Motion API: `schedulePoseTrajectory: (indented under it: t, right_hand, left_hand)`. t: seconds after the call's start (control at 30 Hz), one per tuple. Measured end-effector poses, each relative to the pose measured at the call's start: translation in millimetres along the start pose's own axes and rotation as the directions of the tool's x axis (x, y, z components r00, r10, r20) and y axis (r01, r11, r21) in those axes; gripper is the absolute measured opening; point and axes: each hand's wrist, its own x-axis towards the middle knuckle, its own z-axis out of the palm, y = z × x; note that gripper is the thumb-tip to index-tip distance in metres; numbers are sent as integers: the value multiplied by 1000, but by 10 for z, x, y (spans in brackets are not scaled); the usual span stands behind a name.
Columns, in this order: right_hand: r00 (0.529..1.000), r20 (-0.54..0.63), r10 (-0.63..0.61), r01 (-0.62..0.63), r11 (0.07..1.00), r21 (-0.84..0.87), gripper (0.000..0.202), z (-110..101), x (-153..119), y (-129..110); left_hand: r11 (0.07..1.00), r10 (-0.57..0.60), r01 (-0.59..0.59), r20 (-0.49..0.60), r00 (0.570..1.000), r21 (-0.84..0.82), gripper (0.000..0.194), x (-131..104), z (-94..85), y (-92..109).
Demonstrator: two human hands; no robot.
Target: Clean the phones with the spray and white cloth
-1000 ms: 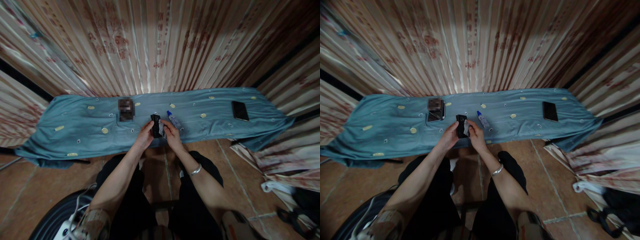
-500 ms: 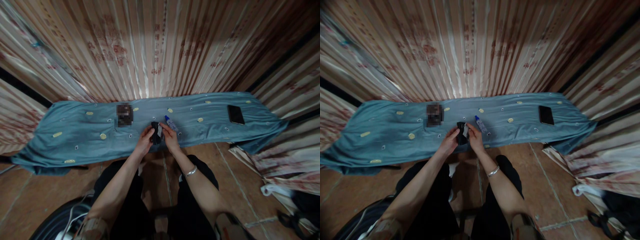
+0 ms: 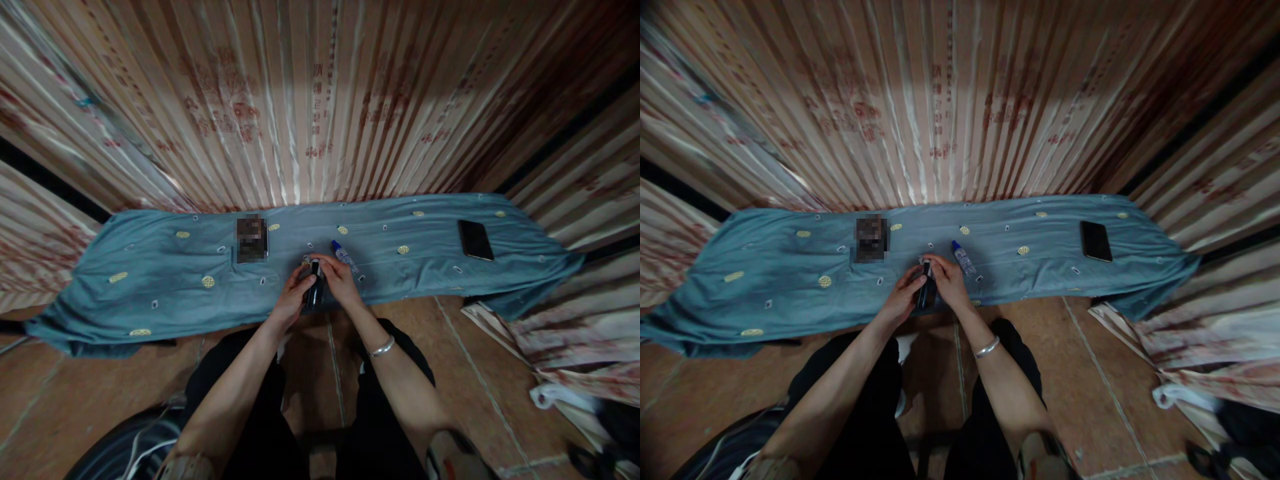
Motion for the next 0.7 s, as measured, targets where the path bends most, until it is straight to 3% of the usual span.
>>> schedulePoseTrajectory:
  t: [0.27,0.47,0.7]
  right_hand:
    - [1000,4,-19,18,989,145,21,-14,-80,-93]
    - [963,-206,176,-91,927,365,18,-125,-68,-43]
    - [905,-264,334,-160,841,517,22,-112,-52,79]
  left_hand:
    - [995,100,-100,-6,995,16,51,119,-7,-132]
    - [1000,11,-13,-82,997,-22,52,153,73,-145]
    - [997,-28,20,-106,994,-73,49,193,145,-46]
